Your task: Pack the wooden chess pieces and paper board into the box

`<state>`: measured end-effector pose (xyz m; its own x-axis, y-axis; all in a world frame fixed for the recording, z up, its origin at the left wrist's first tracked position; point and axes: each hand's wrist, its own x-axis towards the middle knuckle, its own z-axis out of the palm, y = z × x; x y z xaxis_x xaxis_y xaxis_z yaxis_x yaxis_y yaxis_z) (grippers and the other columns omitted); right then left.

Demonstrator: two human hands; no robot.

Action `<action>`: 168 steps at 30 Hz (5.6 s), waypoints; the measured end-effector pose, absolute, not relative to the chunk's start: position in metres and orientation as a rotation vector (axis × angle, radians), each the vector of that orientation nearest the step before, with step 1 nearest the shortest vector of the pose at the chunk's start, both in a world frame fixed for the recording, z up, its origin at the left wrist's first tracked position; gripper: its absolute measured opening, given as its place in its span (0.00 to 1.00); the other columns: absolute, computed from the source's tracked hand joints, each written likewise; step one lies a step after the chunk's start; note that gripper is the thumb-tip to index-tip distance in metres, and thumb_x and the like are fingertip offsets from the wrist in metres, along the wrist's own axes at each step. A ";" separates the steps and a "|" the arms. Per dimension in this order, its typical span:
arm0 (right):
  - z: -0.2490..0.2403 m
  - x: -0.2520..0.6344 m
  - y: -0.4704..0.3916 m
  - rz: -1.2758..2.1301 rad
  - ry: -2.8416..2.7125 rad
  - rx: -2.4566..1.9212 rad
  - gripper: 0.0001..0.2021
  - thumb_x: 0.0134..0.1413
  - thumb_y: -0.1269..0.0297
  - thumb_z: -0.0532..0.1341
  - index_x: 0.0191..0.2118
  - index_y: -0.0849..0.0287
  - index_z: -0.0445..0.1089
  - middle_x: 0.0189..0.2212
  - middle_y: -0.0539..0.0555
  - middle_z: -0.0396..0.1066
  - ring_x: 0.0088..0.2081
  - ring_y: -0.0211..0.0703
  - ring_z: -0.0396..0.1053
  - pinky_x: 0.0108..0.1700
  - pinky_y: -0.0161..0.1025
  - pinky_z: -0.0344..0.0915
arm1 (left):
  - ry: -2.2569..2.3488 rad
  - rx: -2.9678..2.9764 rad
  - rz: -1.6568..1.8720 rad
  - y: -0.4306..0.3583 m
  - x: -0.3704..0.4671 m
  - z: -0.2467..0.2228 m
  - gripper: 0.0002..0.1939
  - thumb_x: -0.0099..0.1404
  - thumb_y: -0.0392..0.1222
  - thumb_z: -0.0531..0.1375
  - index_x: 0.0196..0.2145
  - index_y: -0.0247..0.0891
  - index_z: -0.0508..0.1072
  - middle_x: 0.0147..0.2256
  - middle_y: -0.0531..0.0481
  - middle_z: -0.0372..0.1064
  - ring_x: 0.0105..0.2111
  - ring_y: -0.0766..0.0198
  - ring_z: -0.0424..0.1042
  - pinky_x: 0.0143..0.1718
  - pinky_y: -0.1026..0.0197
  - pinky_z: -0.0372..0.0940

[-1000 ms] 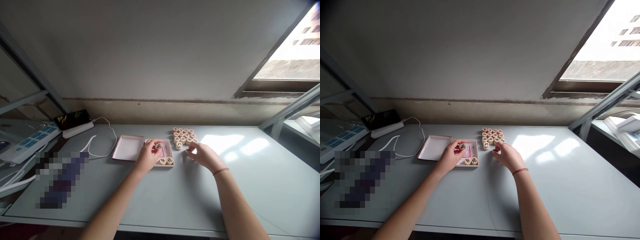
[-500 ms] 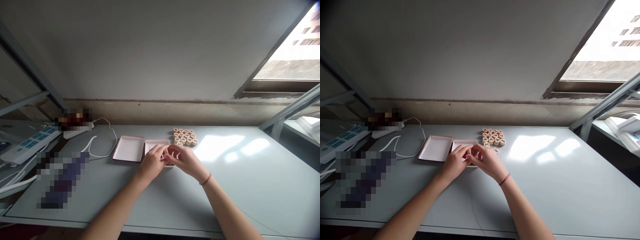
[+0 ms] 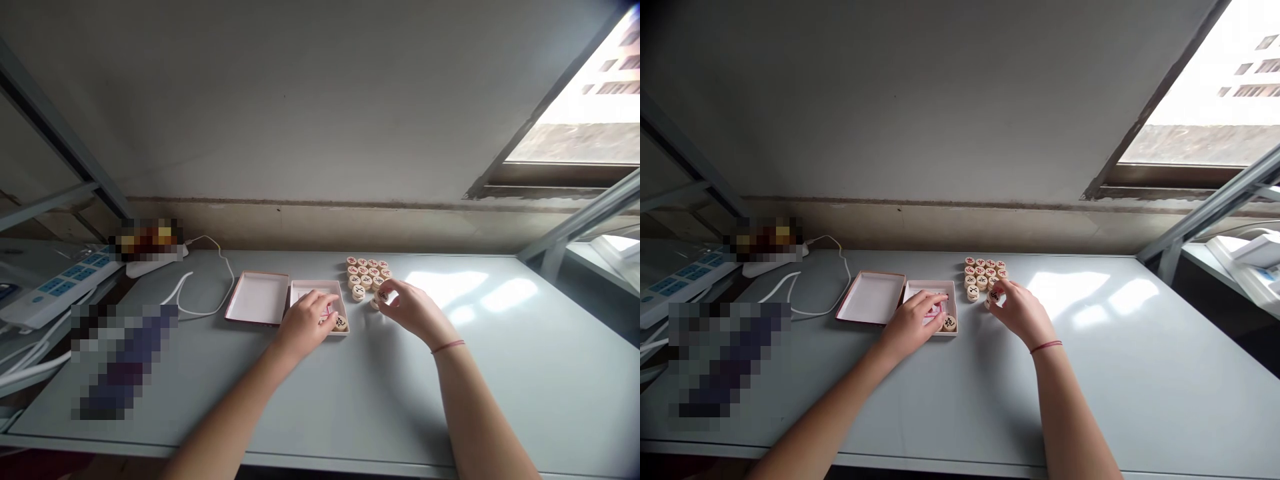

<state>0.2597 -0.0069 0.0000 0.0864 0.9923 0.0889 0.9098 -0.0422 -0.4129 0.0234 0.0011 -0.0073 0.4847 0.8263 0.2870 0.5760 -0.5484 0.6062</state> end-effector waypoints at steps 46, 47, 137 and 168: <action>-0.007 0.193 -0.008 0.598 -2.079 -1.674 0.15 0.61 0.61 0.48 0.33 0.58 0.71 0.27 0.53 0.72 0.27 0.40 0.66 0.29 0.34 0.56 | 1.333 2.537 0.296 -0.004 0.028 -0.005 0.14 0.68 0.46 0.53 0.36 0.38 0.76 0.38 0.44 0.71 0.41 0.55 0.69 0.43 0.52 0.62; -0.008 0.193 -0.008 0.602 -2.081 -1.683 0.15 0.61 0.63 0.48 0.32 0.58 0.70 0.27 0.53 0.72 0.27 0.40 0.65 0.28 0.34 0.56 | 1.325 2.536 0.283 -0.004 0.028 -0.005 0.15 0.68 0.46 0.52 0.36 0.38 0.76 0.38 0.44 0.71 0.41 0.54 0.69 0.43 0.52 0.62; -0.005 0.269 -0.009 0.418 -1.826 -2.145 0.06 0.51 0.58 0.57 0.33 0.53 0.63 0.33 0.52 0.74 0.29 0.43 0.68 0.28 0.36 0.60 | 1.210 2.311 0.734 0.000 0.029 -0.011 0.14 0.65 0.38 0.54 0.48 0.40 0.70 0.36 0.49 0.71 0.39 0.60 0.71 0.43 0.59 0.66; -0.014 0.197 -0.008 0.805 -2.034 -1.547 0.14 0.59 0.67 0.48 0.36 0.58 0.70 0.30 0.53 0.75 0.30 0.41 0.69 0.31 0.36 0.60 | 1.207 2.463 0.603 -0.004 0.035 -0.016 0.07 0.64 0.38 0.56 0.38 0.39 0.73 0.36 0.49 0.73 0.37 0.60 0.72 0.43 0.57 0.63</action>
<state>0.1973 -0.0082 -0.0139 -0.2631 0.9647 0.0098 0.6967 0.1970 -0.6898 0.0346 -0.0041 -0.0162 0.5511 0.8033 0.2260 0.6627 -0.5859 0.4664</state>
